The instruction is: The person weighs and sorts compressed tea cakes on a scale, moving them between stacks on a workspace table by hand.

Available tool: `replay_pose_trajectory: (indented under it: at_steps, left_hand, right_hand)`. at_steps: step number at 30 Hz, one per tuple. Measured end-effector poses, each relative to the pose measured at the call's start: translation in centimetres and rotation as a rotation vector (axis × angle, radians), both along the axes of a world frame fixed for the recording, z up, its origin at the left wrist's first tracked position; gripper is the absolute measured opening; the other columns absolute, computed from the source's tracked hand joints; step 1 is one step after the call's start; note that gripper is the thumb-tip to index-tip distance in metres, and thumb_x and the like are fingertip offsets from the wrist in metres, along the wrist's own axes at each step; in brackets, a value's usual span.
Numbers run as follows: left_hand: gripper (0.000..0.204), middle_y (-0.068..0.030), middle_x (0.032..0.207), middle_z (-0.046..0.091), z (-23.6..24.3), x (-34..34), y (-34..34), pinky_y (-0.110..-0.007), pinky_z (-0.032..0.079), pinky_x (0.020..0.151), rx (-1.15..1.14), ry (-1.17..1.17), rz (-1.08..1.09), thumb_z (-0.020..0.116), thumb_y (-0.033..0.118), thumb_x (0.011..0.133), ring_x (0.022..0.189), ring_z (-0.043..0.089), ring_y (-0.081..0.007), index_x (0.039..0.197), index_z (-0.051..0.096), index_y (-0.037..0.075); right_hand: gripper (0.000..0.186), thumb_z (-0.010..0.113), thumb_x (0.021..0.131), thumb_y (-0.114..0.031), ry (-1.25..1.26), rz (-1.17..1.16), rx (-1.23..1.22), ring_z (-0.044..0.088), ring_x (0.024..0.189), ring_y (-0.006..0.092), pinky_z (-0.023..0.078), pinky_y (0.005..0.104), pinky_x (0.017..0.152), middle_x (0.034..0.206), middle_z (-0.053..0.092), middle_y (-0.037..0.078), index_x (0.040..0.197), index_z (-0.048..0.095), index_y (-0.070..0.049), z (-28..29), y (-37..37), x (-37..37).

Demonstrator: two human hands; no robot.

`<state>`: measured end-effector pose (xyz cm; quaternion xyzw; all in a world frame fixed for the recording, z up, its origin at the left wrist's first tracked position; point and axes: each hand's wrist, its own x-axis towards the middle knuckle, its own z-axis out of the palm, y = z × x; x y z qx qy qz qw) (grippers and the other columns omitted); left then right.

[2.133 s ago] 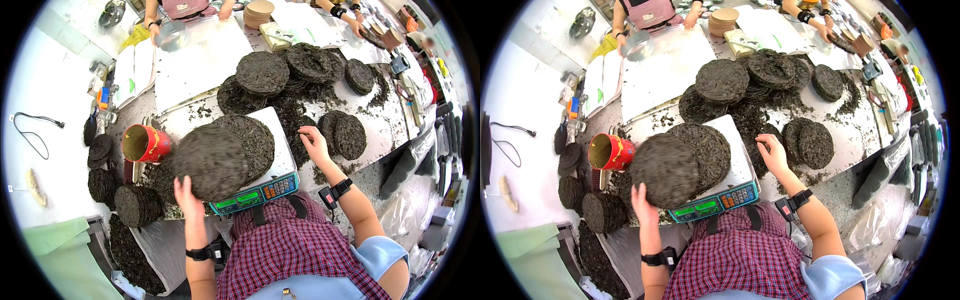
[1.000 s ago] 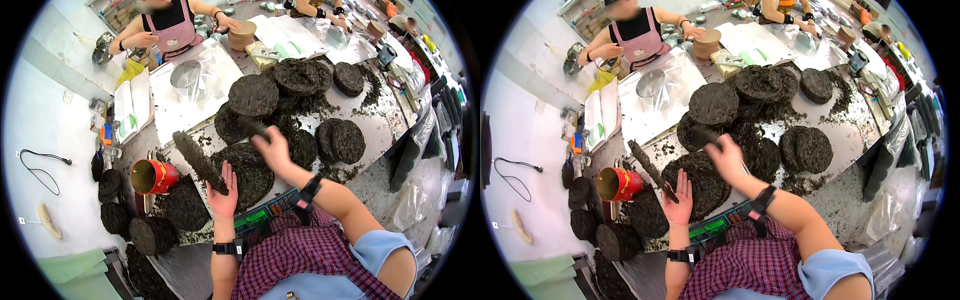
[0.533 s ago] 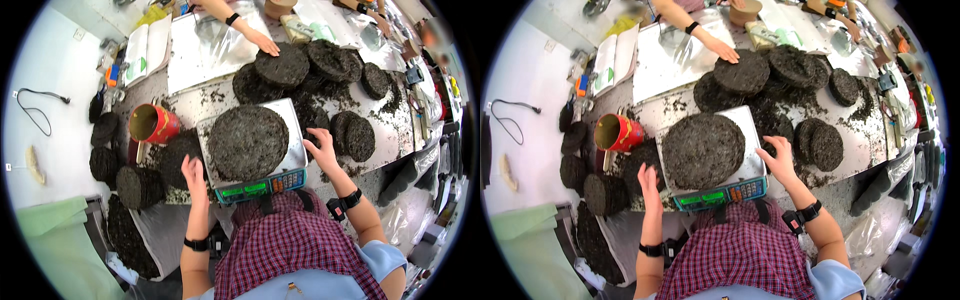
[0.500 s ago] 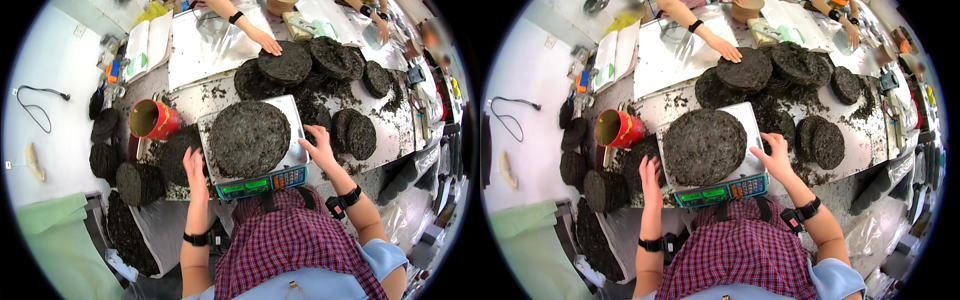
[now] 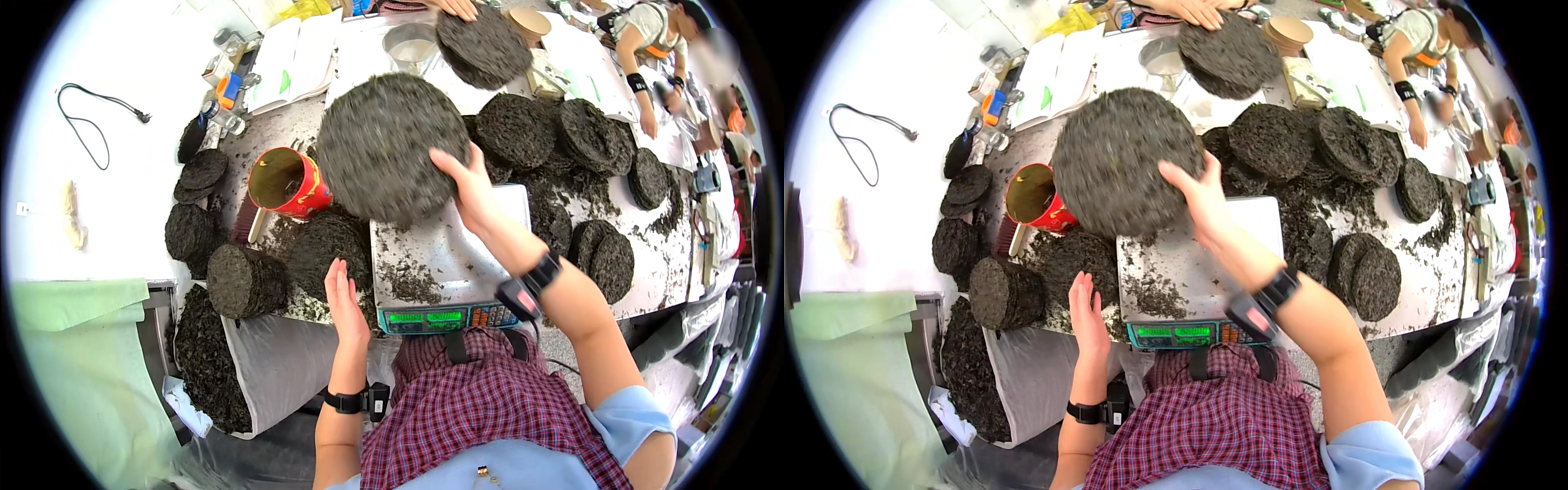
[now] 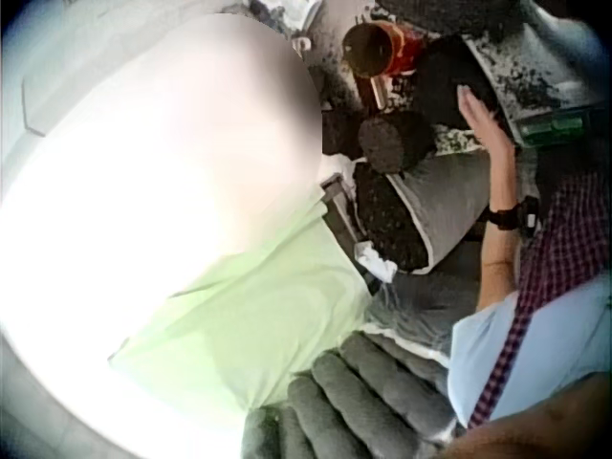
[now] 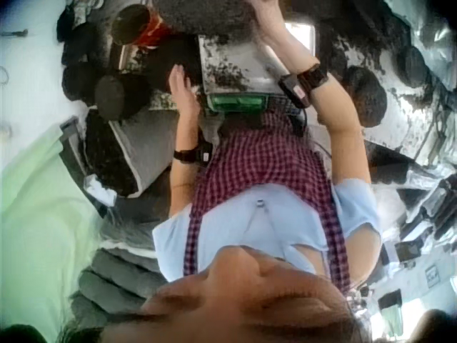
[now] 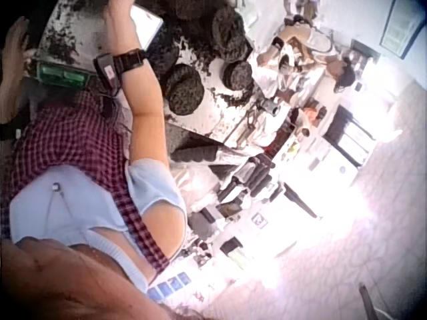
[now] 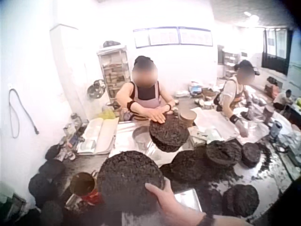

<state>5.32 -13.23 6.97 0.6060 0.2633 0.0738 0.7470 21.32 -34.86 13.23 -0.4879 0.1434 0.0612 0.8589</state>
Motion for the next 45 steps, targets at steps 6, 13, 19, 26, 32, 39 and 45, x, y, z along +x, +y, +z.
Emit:
replay_pose_trajectory:
  at_steps: [6, 13, 19, 26, 32, 39, 45]
  left_hand:
    - [0.046, -0.0108, 0.138, 0.044, -4.1, -1.6, 3.5, -0.035, 0.026, 0.110, 0.323, 0.125, 0.072, 0.057, 0.015, 0.092, 0.130, 0.037, -0.0231, 0.135, 0.045, 0.005]
    - [0.012, -0.0064, 0.095, 0.058, -9.4, 4.4, 8.3, -0.037, 0.047, 0.079, 1.307, 0.045, -0.239, 0.067, 0.014, 0.083, 0.090, 0.054, -0.0269, 0.094, 0.068, 0.011]
    - [0.007, -0.0087, 0.086, 0.058, -10.9, 7.4, 9.7, -0.037, 0.048, 0.074, 1.416, 0.128, -0.493, 0.068, 0.011, 0.079, 0.088, 0.057, -0.0256, 0.081, 0.063, 0.008]
    - [0.016, -0.0081, 0.090, 0.064, -7.7, 9.0, 13.7, -0.033, 0.047, 0.084, -0.367, 0.054, -0.133, 0.060, 0.014, 0.090, 0.088, 0.058, -0.0174, 0.100, 0.059, 0.002]
    - [0.049, -0.0190, 0.124, 0.051, -3.0, 19.2, 24.3, -0.042, 0.036, 0.102, 1.438, -0.272, -0.193, 0.061, 0.006, 0.081, 0.115, 0.049, -0.0318, 0.128, 0.048, 0.000]
    - [0.060, -0.0185, 0.149, 0.027, 1.9, 14.5, 1.6, -0.045, 0.016, 0.114, 1.299, -0.441, -0.549, 0.055, 0.011, 0.087, 0.138, 0.024, -0.0349, 0.141, 0.033, 0.000]
    - [0.060, -0.0199, 0.149, 0.027, 4.9, 6.0, -10.5, -0.050, 0.018, 0.113, 1.091, -0.449, -0.913, 0.056, 0.015, 0.088, 0.139, 0.022, -0.0366, 0.142, 0.032, 0.001]
  right_hand:
    - [0.096, 0.077, 0.075, -0.028, 0.153, 0.171, -0.201, 0.030, 0.133, 0.0291, 0.024, 0.0415, 0.110, 0.141, 0.034, 0.022, 0.143, 0.017, 0.002, -2.1, 1.8, 5.6]
    - [0.044, 0.061, 0.090, -0.022, 0.094, 0.253, -0.480, 0.052, 0.117, 0.0204, 0.042, 0.0354, 0.098, 0.128, 0.053, 0.012, 0.128, 0.051, -0.001, -4.0, -11.6, -5.0]
    - [0.035, 0.057, 0.092, -0.020, 0.299, -0.177, -0.613, 0.058, 0.103, 0.0136, 0.046, 0.0255, 0.087, 0.116, 0.062, 0.006, 0.123, 0.056, -0.004, -4.9, -25.3, -16.0]
    - [0.032, 0.060, 0.090, -0.023, 0.598, -0.588, -0.601, 0.060, 0.088, 0.0111, 0.048, 0.0258, 0.076, 0.105, 0.065, 0.004, 0.119, 0.059, -0.009, -12.6, -37.2, -28.5]
    - [0.063, 0.075, 0.080, -0.033, 0.749, -0.819, -0.916, 0.058, 0.090, 0.0169, 0.045, 0.0305, 0.076, 0.104, 0.063, 0.008, 0.125, 0.050, 0.003, -19.8, -39.5, -30.3]
    - [0.080, 0.078, 0.075, -0.037, 0.893, -0.980, -0.266, 0.049, 0.115, 0.0269, 0.041, 0.0401, 0.095, 0.126, 0.052, 0.016, 0.131, 0.040, 0.006, -22.2, -39.1, -29.3]
    - [0.029, 0.066, 0.079, -0.001, 0.211, -0.798, -0.991, 0.060, 0.096, 0.0224, 0.048, 0.0329, 0.084, 0.105, 0.063, 0.011, 0.106, 0.057, -0.005, -5.2, -27.1, -21.7]
